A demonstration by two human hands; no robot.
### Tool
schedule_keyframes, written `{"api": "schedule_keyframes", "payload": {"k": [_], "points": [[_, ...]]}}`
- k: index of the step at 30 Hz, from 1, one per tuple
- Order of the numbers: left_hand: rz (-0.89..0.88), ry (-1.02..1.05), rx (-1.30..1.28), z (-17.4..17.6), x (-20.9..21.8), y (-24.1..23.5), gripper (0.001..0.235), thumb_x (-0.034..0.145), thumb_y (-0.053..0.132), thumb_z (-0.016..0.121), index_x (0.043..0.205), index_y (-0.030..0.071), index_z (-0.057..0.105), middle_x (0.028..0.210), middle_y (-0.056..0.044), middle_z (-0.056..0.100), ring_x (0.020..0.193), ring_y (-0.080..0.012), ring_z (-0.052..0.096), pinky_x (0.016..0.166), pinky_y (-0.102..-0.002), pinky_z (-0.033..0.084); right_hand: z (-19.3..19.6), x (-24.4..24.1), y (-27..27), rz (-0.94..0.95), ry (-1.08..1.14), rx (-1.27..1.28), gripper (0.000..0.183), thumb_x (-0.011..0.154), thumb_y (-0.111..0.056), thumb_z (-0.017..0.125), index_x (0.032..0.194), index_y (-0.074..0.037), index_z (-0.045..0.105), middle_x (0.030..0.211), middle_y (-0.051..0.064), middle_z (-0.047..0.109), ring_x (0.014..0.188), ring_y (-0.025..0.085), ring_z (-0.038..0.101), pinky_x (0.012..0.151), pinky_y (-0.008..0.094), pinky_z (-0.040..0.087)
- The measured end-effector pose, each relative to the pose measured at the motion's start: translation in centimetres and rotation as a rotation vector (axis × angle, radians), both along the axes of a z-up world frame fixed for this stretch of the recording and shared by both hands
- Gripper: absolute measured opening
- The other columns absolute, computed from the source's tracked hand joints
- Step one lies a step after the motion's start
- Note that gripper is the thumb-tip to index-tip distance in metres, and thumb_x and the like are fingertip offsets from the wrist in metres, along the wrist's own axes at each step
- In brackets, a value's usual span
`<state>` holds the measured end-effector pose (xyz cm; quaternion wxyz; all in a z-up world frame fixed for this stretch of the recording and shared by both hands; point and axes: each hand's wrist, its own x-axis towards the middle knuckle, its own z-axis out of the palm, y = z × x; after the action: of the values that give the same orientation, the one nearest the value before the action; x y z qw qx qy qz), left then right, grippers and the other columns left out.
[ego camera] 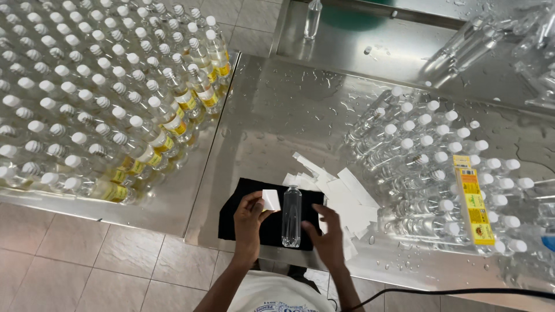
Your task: The person applies yellow labels to clear plastic bottles on a stainless steel table. They peel labels from sheets, wrap them around the bottles, and place the labeled bottles among others on the table.
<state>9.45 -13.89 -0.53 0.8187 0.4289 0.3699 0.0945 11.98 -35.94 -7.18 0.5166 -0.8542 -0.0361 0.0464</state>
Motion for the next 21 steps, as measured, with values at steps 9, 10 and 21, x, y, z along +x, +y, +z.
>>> {"api": "schedule_keyframes", "payload": {"k": [9, 10, 21], "points": [[-0.475, -0.33, 0.05, 0.8, 1.1, 0.3, 0.041, 0.097, 0.035, 0.074, 0.127, 0.008, 0.073, 0.128, -0.009, 0.077, 0.123, -0.0202, 0.075, 0.109, -0.036, 0.062, 1.4, -0.1, 8.7, -0.389, -0.143, 0.088, 0.014, 0.102, -0.014, 0.073, 0.112, -0.005, 0.079, 0.095, 0.006, 0.08, 0.086, 0.015, 0.075, 0.078, 0.029, 0.061], [-0.478, -0.335, 0.046, 1.0, 0.7, 0.7, 0.041, 0.097, 0.035, 0.074, 0.127, 0.008, 0.073, 0.128, -0.009, 0.077, 0.123, -0.0202, 0.075, 0.109, -0.036, 0.062, 1.2, 0.1, 8.7, -0.392, -0.148, 0.085, 0.014, 0.102, -0.014, 0.073, 0.112, -0.005, 0.079, 0.095, 0.006, 0.08, 0.086, 0.015, 0.075, 0.078, 0.029, 0.061], [-0.467, -0.057, -0.374, -8.9, -3.6, -1.3, 0.045, 0.088, 0.029, 0.085, 0.125, 0.008, 0.07, 0.113, -0.007, 0.076, 0.097, -0.0187, 0.073, 0.086, -0.035, 0.061, -1.8, -3.2, 8.2, -0.629, 0.347, 0.932, 0.016, 0.1, -0.011, 0.078, 0.11, -0.002, 0.068, 0.109, 0.017, 0.077, 0.095, 0.023, 0.072, 0.08, 0.032, 0.06]]}}
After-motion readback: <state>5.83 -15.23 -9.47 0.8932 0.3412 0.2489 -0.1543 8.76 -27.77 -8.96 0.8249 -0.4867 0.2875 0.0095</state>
